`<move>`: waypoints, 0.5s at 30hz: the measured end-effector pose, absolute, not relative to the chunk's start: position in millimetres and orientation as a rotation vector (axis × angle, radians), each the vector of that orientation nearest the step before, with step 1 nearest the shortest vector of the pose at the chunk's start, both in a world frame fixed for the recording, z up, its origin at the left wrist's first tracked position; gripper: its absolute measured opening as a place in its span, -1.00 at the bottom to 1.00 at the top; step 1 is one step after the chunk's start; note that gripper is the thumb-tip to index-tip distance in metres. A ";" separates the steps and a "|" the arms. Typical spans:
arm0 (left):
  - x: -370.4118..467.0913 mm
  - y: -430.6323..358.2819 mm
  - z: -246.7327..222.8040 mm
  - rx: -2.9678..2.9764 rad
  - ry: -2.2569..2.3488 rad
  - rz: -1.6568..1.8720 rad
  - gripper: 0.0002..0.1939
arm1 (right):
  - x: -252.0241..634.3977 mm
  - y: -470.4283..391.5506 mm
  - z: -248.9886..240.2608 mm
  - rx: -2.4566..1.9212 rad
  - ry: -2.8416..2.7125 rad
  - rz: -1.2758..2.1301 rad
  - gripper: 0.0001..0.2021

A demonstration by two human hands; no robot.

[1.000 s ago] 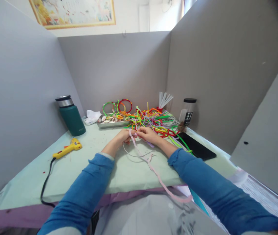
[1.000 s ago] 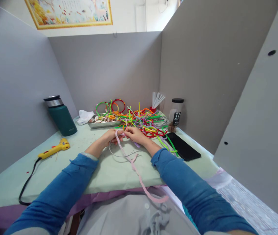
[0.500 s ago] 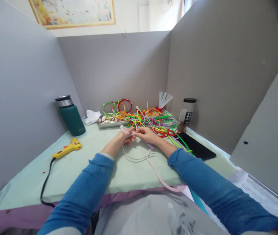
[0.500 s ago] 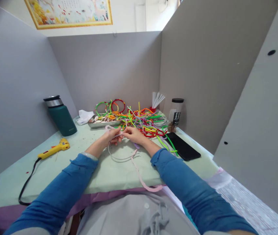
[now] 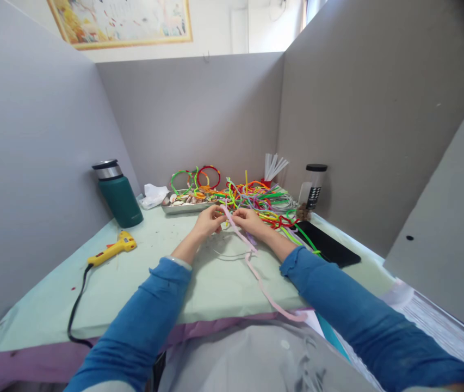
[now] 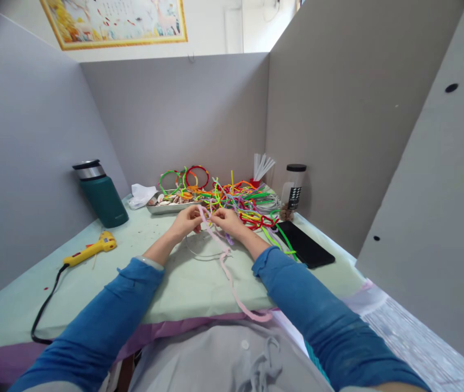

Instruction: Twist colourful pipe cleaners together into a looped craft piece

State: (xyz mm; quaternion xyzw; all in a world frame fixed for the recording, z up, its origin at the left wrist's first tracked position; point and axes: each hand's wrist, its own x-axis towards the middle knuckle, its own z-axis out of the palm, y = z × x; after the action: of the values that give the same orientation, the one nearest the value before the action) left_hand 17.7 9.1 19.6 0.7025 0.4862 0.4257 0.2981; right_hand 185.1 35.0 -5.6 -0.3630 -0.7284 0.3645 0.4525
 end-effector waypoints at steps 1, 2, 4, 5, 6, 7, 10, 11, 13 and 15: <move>18.0 9.4 19.2 1.927 1.300 1.136 -0.70 | 185.1 34.8 -5.5 -0.896 -1.795 0.891 -0.73; 18.4 9.5 18.9 1.984 1.318 1.140 -0.73 | 185.1 34.5 -5.3 -0.896 -1.795 0.880 -0.72; 19.1 9.7 18.6 2.076 1.365 1.150 -0.79 | 185.0 33.9 -4.8 -0.899 -1.806 0.859 -0.72; 19.3 9.6 18.6 2.114 1.388 1.160 -0.80 | 185.0 33.7 -4.6 -0.902 -1.811 0.853 -0.72; 19.5 9.5 18.7 2.151 1.407 1.175 -0.81 | 185.0 33.7 -4.4 -0.904 -1.814 0.848 -0.73; 19.7 9.2 18.9 2.195 1.418 1.188 -0.82 | 184.9 33.7 -4.1 -0.904 -1.815 0.847 -0.73; 20.1 7.4 20.3 2.352 1.424 1.197 -0.83 | 185.1 34.4 -3.6 -0.895 -1.815 0.867 -0.74; 20.3 6.6 20.8 2.392 1.427 1.187 -0.83 | 185.2 34.6 -3.6 -0.889 -1.818 0.876 -0.74; 20.6 5.3 21.4 2.444 1.440 1.156 -0.82 | 185.4 34.4 -3.8 -0.877 -1.822 0.892 -0.75; 20.7 4.8 21.4 2.468 1.450 1.129 -0.80 | 184.9 33.5 -4.6 -0.862 -1.820 0.901 -0.77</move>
State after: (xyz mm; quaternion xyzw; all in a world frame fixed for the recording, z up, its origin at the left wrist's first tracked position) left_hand 20.7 4.8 21.4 0.8017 0.4710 0.3666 0.0321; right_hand 184.9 33.5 -4.6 -0.3488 -0.7362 0.3646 0.4510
